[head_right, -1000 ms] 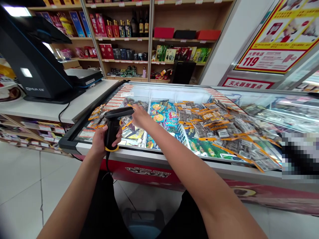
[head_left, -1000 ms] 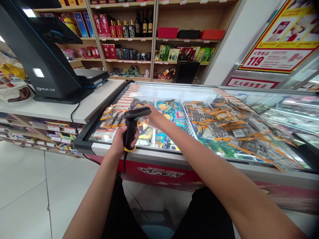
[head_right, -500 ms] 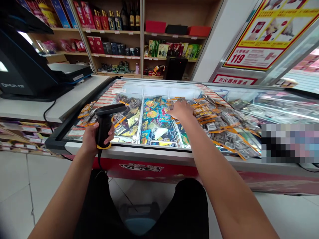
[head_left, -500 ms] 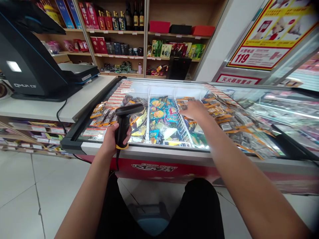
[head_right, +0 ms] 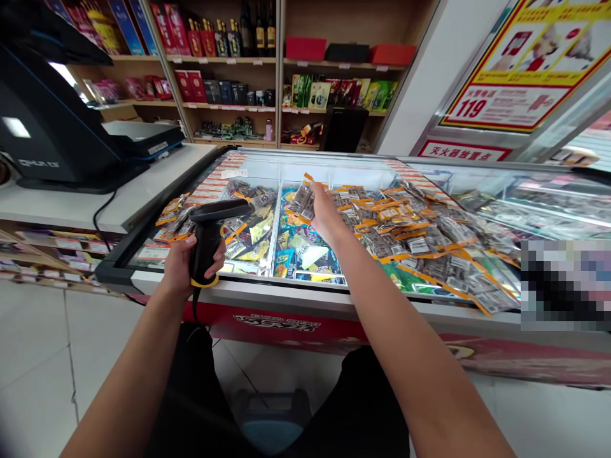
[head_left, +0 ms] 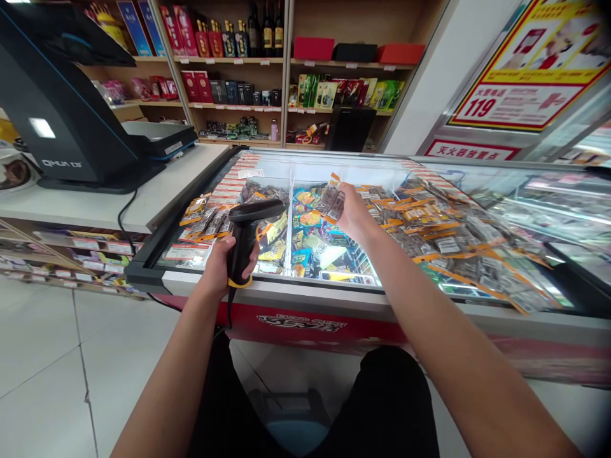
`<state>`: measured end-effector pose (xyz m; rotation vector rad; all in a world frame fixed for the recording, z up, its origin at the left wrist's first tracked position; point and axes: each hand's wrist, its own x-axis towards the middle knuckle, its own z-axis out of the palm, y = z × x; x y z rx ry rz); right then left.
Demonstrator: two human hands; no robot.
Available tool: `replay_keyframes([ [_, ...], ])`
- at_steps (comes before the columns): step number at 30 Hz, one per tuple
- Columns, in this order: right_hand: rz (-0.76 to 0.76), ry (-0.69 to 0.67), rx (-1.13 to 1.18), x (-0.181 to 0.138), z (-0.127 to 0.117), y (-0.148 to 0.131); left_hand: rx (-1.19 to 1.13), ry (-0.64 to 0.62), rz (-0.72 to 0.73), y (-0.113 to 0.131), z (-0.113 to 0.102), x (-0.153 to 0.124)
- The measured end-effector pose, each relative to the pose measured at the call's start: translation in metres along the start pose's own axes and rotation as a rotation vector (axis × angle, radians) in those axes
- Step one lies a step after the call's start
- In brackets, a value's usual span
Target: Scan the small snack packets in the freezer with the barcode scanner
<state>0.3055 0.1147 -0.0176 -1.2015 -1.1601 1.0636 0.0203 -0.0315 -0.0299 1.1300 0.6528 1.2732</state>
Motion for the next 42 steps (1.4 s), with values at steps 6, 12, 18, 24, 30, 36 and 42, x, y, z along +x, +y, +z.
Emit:
replay_keyframes([
  [6, 0.072, -0.038, -0.018, -0.02, 0.0, -0.007, 0.083, -0.063, -0.101, -0.004, -0.005, -0.002],
  [12, 0.058, -0.019, -0.131, -0.027, 0.004, -0.008, 0.109, -0.105, -0.12, -0.005, -0.007, -0.005],
  [18, 0.053, -0.031, -0.23, -0.033, 0.003, -0.01, 0.132, -0.118, -0.114, -0.005, -0.008, -0.006],
  [24, 0.02, -0.011, -0.321, -0.023, 0.0, 0.0, 0.094, -0.093, -0.103, -0.005, -0.006, -0.004],
  [30, -0.031, -0.062, -0.686, -0.03, -0.008, -0.008, -0.029, 0.07, -0.017, -0.002, 0.001, 0.001],
  [36, -0.21, -0.217, -0.94, -0.043, -0.004, -0.013, -0.023, 0.103, -0.007, -0.003, 0.003, 0.001],
  [42, -0.511, -0.481, -0.96, -0.045, 0.034, 0.001, -0.007, 0.095, 0.0, -0.003, 0.002, 0.002],
])
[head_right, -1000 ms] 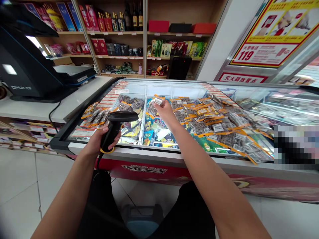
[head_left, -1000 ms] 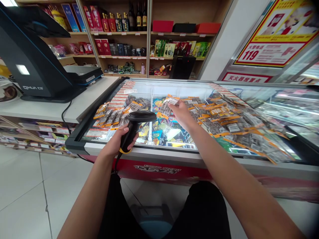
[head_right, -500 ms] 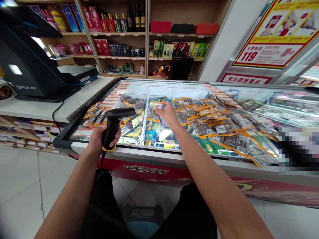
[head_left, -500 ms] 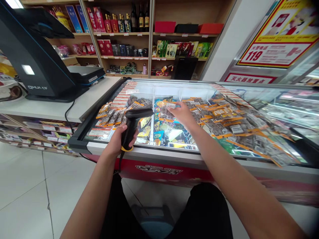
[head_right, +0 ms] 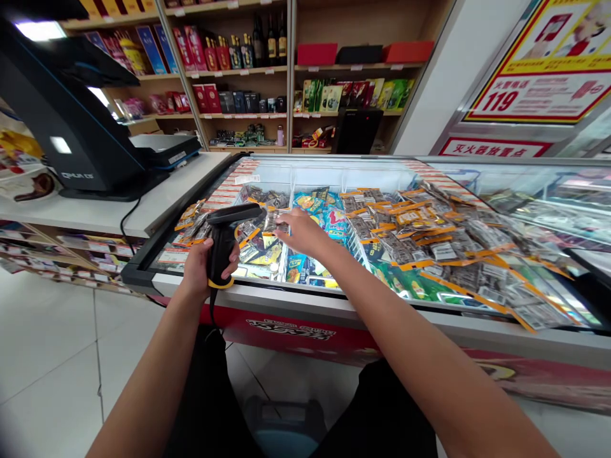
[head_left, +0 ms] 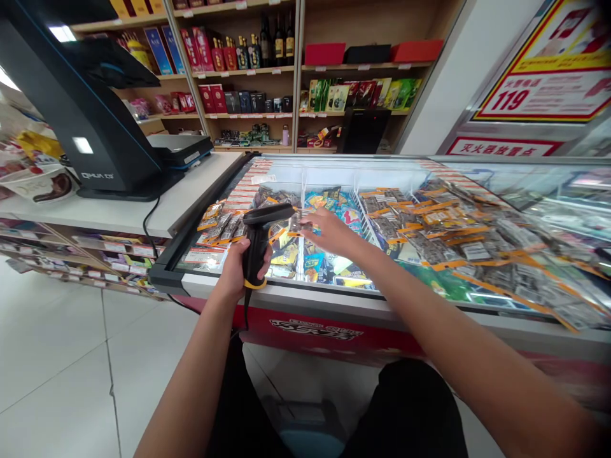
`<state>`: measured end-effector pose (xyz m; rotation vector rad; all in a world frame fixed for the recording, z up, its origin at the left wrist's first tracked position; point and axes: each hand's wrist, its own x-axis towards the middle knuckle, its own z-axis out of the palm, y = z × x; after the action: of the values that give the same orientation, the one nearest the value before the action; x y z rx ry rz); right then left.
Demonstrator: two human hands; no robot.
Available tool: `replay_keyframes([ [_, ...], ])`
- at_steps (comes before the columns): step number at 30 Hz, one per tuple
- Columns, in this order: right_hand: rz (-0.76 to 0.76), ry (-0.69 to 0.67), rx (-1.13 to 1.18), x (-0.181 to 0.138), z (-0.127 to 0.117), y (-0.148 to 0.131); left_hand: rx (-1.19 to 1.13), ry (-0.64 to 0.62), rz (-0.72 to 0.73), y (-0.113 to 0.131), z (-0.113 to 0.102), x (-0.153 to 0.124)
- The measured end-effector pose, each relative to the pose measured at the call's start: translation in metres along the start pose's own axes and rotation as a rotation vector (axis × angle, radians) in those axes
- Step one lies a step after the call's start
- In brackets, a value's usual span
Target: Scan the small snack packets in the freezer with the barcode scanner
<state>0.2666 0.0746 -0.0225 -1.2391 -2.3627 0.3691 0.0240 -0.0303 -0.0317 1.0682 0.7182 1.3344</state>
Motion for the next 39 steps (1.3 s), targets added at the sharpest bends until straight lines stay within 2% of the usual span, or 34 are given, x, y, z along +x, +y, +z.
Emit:
replay_keyframes([
  [3, -0.118, -0.044, -0.023, 0.014, 0.015, -0.019, -0.016, 0.005, -0.006, 0.0, 0.001, 0.0],
  [5, -0.168, -0.053, 0.042, 0.022, 0.022, -0.035, -0.028, 0.003, -0.008, -0.001, 0.001, 0.001],
  [9, -0.115, -0.125, 0.213, 0.033, 0.035, -0.064, -0.039, -0.011, -0.005, -0.001, 0.0, 0.001],
  [13, -0.107, -0.145, 0.257, 0.036, 0.043, -0.07, -0.035, -0.039, 0.0, -0.001, -0.003, 0.002],
  [15, -0.112, -0.065, 0.201, 0.034, 0.034, -0.061, -0.028, -0.053, 0.005, -0.001, -0.003, 0.001],
  [17, -0.046, 0.049, 0.056, 0.029, 0.011, -0.044, -0.023, -0.062, 0.008, -0.001, -0.004, 0.001],
  [18, 0.029, 0.098, -0.048, 0.025, -0.004, -0.031, -0.02, -0.065, 0.007, -0.001, -0.004, 0.001],
  [20, 0.28, 0.136, -0.294, 0.016, -0.038, 0.0, -0.016, -0.072, 0.004, 0.0, -0.003, 0.001],
  [23, 0.656, 0.083, -0.477, 0.002, -0.08, 0.054, -0.011, -0.071, -0.001, 0.001, -0.003, 0.001],
  [25, 0.789, -0.044, -0.488, -0.007, -0.093, 0.086, -0.009, -0.07, -0.001, 0.001, -0.003, 0.001],
  [28, 0.795, -0.125, -0.488, -0.015, -0.094, 0.11, -0.01, -0.074, -0.002, 0.001, -0.002, 0.001],
  [32, 0.735, -0.069, -0.53, -0.016, -0.086, 0.105, -0.005, -0.069, -0.006, -0.001, -0.002, 0.001],
  [36, 0.681, 0.052, -0.462, -0.011, -0.083, 0.088, 0.009, -0.061, -0.002, -0.001, -0.002, 0.002],
  [39, 0.6, 0.22, -0.276, -0.008, -0.079, 0.081, 0.016, -0.053, 0.003, -0.001, -0.001, 0.001],
])
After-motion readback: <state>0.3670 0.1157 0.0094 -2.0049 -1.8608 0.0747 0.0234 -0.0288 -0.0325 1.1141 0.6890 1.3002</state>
